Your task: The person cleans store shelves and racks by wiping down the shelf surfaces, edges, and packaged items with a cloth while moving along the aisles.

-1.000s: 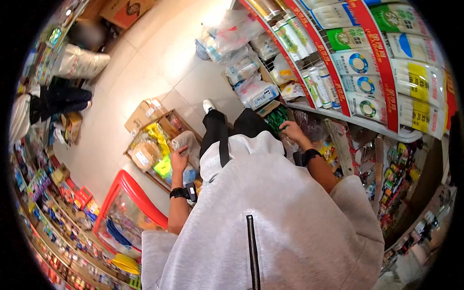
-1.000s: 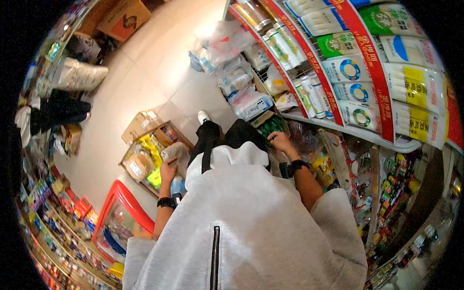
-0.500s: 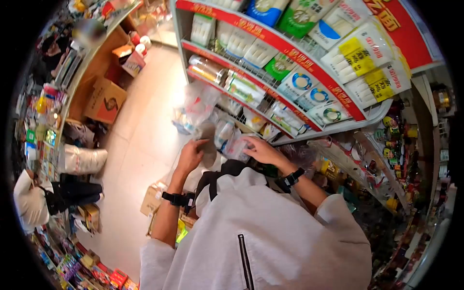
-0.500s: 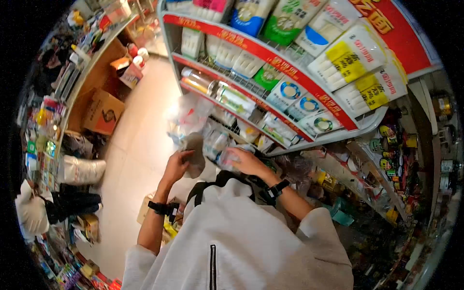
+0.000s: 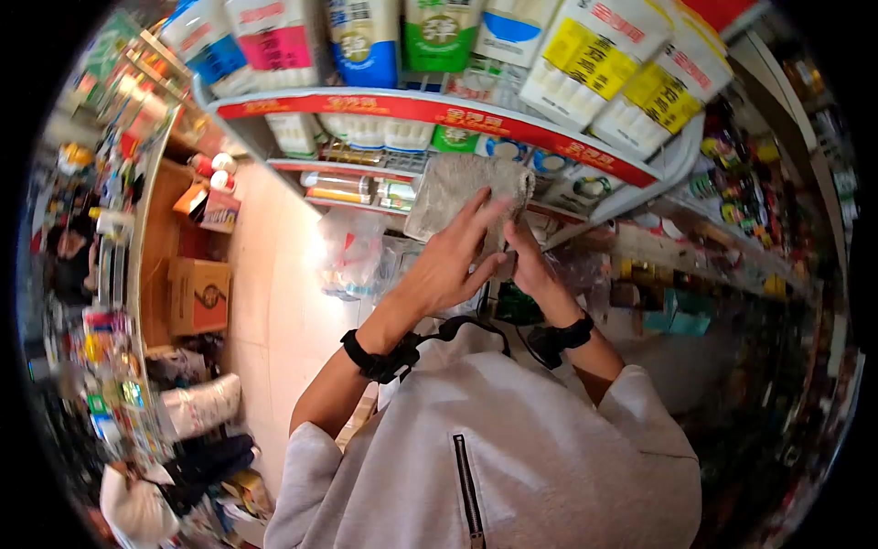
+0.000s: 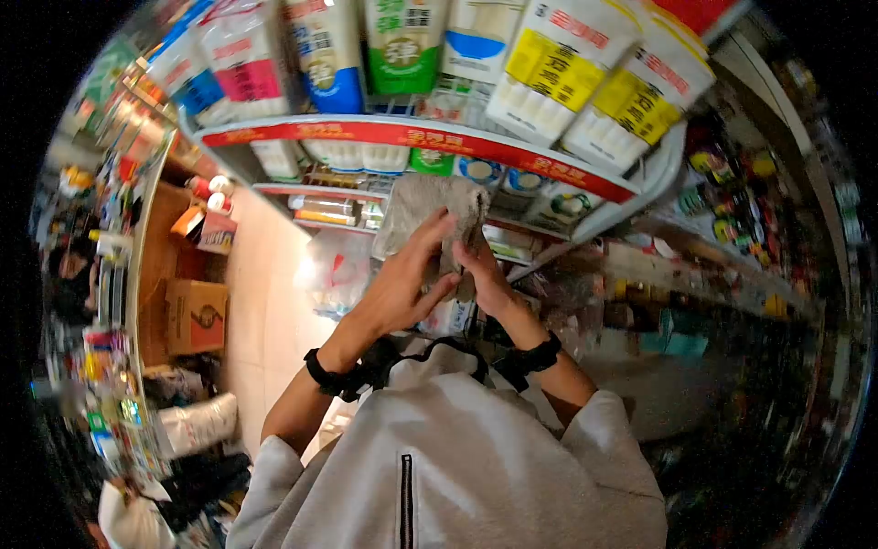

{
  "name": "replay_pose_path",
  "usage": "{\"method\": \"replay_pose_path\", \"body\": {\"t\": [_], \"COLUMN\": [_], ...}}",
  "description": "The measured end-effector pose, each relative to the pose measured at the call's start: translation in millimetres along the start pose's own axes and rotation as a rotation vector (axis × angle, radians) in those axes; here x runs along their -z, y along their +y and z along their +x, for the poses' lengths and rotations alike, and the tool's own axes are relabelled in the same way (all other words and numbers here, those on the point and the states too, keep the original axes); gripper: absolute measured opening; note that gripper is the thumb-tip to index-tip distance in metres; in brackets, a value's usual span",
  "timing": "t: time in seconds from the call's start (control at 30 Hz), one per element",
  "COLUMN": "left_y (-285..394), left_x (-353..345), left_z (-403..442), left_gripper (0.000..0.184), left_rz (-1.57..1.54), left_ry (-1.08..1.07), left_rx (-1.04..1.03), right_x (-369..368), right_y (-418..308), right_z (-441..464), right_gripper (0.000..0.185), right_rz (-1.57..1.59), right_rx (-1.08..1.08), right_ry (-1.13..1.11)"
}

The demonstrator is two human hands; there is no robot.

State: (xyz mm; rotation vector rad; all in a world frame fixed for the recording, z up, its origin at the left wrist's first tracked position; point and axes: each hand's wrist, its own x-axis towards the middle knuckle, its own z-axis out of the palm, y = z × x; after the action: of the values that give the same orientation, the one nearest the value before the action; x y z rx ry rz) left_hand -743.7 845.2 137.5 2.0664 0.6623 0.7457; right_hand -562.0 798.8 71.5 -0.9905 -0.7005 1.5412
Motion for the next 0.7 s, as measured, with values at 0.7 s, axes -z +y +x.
{"method": "replay_pose_path", "body": {"t": [0.7], "left_y": [-25.3], "left_x": [139.8], "left_z": [105.4], "left_gripper": [0.067], "left_rz": [-0.075], "left_ry": [-0.018], "left_rx": [-0.009], "right_x": [-5.2], "right_y": [-144.6], "right_z": [-6.2], "right_gripper": [0.036], "right_rz": [-1.014], "right_rx": [0.368], "right_ry": [0.307]}}
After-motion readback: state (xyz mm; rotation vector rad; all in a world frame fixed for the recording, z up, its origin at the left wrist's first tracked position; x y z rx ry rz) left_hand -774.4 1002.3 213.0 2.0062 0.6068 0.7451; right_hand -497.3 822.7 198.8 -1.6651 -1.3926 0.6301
